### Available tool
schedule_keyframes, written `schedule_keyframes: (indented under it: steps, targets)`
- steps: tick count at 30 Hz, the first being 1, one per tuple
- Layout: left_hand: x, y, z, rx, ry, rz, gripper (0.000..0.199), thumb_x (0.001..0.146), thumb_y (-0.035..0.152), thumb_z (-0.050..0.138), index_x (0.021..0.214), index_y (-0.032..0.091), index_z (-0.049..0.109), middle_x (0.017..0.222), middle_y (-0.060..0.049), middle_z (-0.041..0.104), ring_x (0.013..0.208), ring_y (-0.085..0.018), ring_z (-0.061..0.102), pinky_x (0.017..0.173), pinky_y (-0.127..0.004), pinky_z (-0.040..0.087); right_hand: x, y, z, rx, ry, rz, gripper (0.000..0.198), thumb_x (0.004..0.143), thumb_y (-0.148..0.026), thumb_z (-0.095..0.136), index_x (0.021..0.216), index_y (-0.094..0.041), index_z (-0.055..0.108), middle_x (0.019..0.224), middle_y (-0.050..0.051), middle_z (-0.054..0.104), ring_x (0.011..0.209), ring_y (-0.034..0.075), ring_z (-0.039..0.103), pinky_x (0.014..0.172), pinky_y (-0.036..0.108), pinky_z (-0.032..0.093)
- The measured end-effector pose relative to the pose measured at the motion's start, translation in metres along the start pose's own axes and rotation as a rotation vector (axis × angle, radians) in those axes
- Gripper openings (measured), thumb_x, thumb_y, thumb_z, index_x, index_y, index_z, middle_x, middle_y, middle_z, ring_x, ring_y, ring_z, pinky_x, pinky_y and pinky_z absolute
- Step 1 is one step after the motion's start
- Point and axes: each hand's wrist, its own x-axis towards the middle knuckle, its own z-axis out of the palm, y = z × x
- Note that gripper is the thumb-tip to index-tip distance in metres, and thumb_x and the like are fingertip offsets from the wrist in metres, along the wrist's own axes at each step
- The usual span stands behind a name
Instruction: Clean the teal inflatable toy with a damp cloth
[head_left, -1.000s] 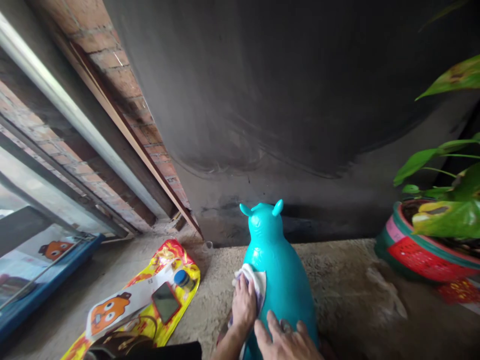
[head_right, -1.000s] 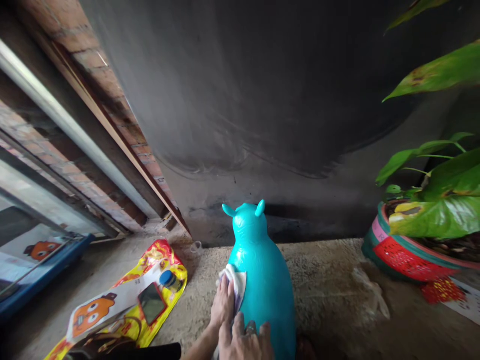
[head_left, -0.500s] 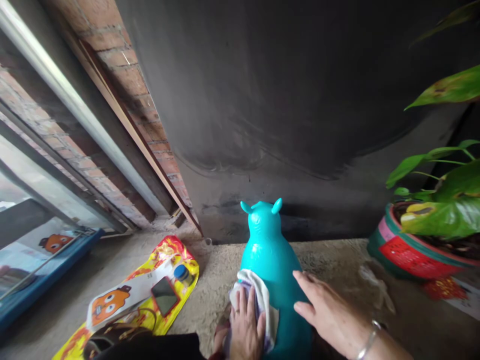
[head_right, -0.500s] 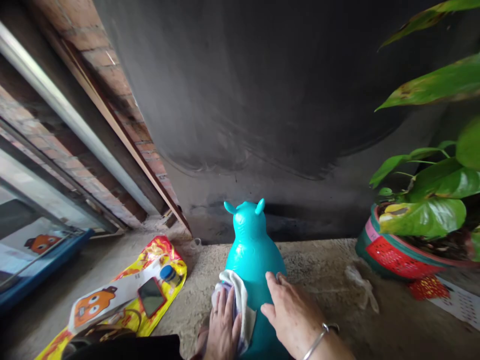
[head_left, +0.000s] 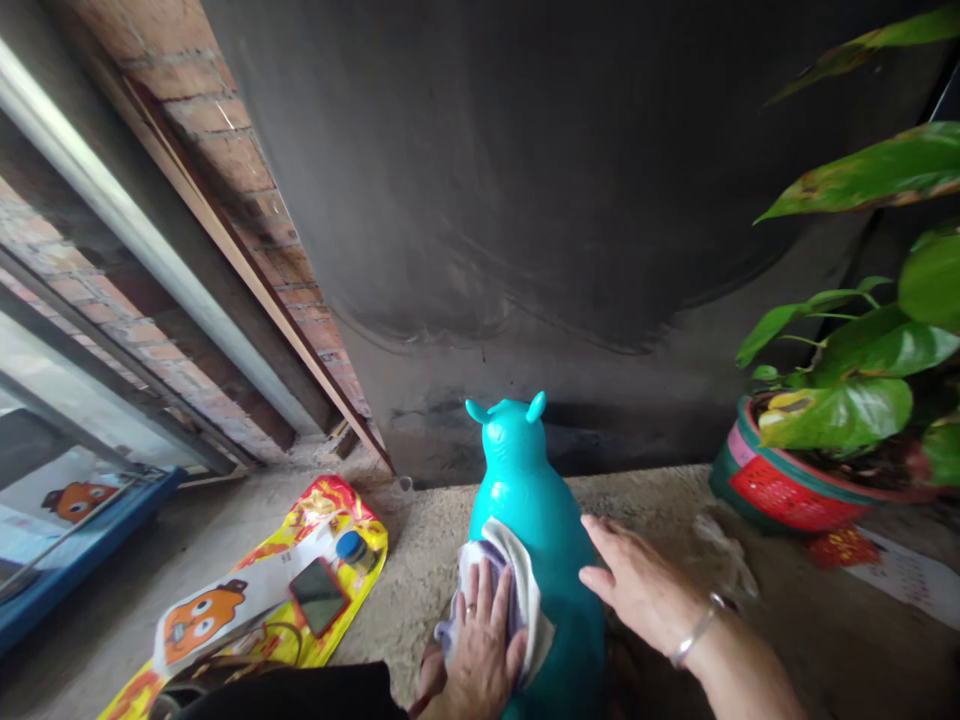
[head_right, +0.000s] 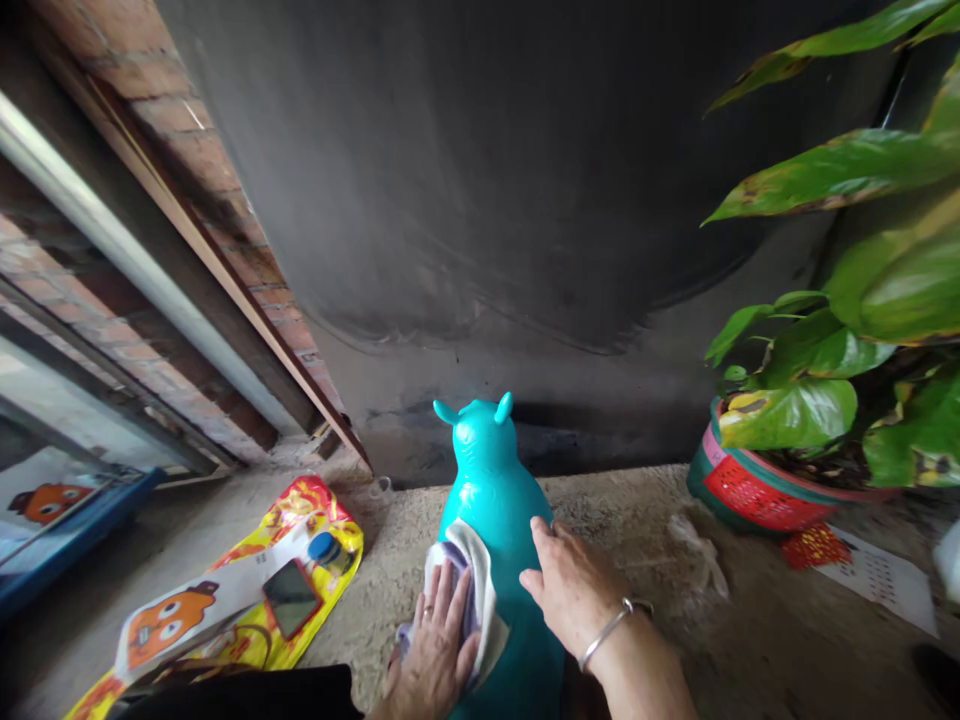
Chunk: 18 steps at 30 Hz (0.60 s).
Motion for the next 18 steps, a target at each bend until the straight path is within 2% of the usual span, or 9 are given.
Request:
schedule_keyframes:
  steps: [2, 5, 9, 11, 13, 15, 16, 18]
  targets:
    - [-0.002, -0.001, -0.003, -0.012, -0.042, 0.049, 0.072, 0.082, 0.046, 0.052, 0.146, 0.033, 0.022, 0.158, 0.000, 0.000, 0.144, -0.030, -0.004, 0.116, -0.054, 0.015, -0.004, -0.007, 0.000, 0.007, -0.009, -0.008, 0.053, 0.087, -0.020, 0.047, 0.138, -0.007, 0.040, 0.137, 0.020, 0.048, 0.127, 0.028, 0.046, 0.105, 0.042, 0.040]
    - [0.031, 0.008, -0.015, -0.040, -0.048, 0.065, 0.070, 0.087, 0.055, 0.043, 0.147, 0.030, 0.019, 0.158, -0.005, 0.000, 0.144, -0.033, -0.004, 0.114, -0.058, 0.017, -0.004, -0.015, -0.001, 0.024, -0.023, -0.035, 0.052, 0.086, -0.020, 0.048, 0.136, -0.008, 0.042, 0.136, 0.020, 0.049, 0.127, 0.028, 0.046, 0.105, 0.042, 0.039]
    - [0.092, 0.034, -0.037, 0.004, 0.002, -0.076, 0.073, 0.089, 0.056, 0.037, 0.148, 0.020, 0.016, 0.157, -0.018, 0.006, 0.142, -0.040, 0.002, 0.110, -0.060, 0.022, 0.005, -0.014, 0.001, 0.048, -0.009, -0.041, 0.052, 0.084, -0.019, 0.050, 0.135, -0.008, 0.044, 0.135, 0.020, 0.051, 0.125, 0.026, 0.048, 0.106, 0.039, 0.038]
    - [0.103, 0.042, -0.041, 0.040, 0.027, -0.117, 0.074, 0.089, 0.056, 0.037, 0.148, 0.016, 0.016, 0.155, -0.022, 0.008, 0.141, -0.043, 0.006, 0.108, -0.061, 0.023, 0.010, -0.008, 0.002, 0.053, -0.011, -0.025, 0.053, 0.083, -0.018, 0.050, 0.134, -0.007, 0.045, 0.134, 0.020, 0.051, 0.125, 0.026, 0.048, 0.106, 0.038, 0.038]
    - [0.094, 0.039, -0.037, 0.055, 0.044, -0.069, 0.070, 0.091, 0.052, 0.035, 0.148, 0.018, 0.015, 0.156, -0.020, 0.008, 0.142, -0.041, 0.004, 0.109, -0.061, 0.023, 0.013, -0.003, 0.003, 0.037, -0.019, 0.001, 0.054, 0.082, -0.017, 0.050, 0.134, -0.005, 0.045, 0.134, 0.021, 0.050, 0.126, 0.027, 0.047, 0.107, 0.038, 0.037]
    - [0.071, 0.025, -0.026, 0.049, 0.054, 0.092, 0.064, 0.091, 0.047, 0.036, 0.148, 0.027, 0.014, 0.157, -0.012, 0.004, 0.143, -0.037, -0.002, 0.112, -0.060, 0.019, 0.013, 0.000, 0.004, 0.018, -0.023, 0.023, 0.054, 0.083, -0.018, 0.049, 0.135, -0.004, 0.043, 0.134, 0.022, 0.050, 0.127, 0.027, 0.046, 0.107, 0.038, 0.037]
    - [0.058, 0.017, -0.020, 0.040, 0.021, 0.197, 0.066, 0.089, 0.049, 0.040, 0.147, 0.034, 0.012, 0.157, -0.006, 0.000, 0.143, -0.035, -0.004, 0.113, -0.060, 0.018, 0.011, -0.001, 0.004, 0.009, -0.026, 0.032, 0.055, 0.083, -0.018, 0.049, 0.136, -0.004, 0.042, 0.134, 0.022, 0.050, 0.127, 0.027, 0.046, 0.107, 0.038, 0.037]
    - [0.034, 0.001, -0.011, 0.029, -0.109, 0.358, 0.078, 0.080, 0.059, 0.053, 0.144, 0.044, 0.012, 0.155, -0.001, -0.003, 0.142, -0.038, -0.002, 0.112, -0.067, 0.013, 0.008, -0.004, 0.004, -0.011, -0.040, 0.049, 0.055, 0.085, -0.020, 0.048, 0.138, -0.006, 0.040, 0.135, 0.021, 0.049, 0.127, 0.027, 0.046, 0.106, 0.039, 0.038]
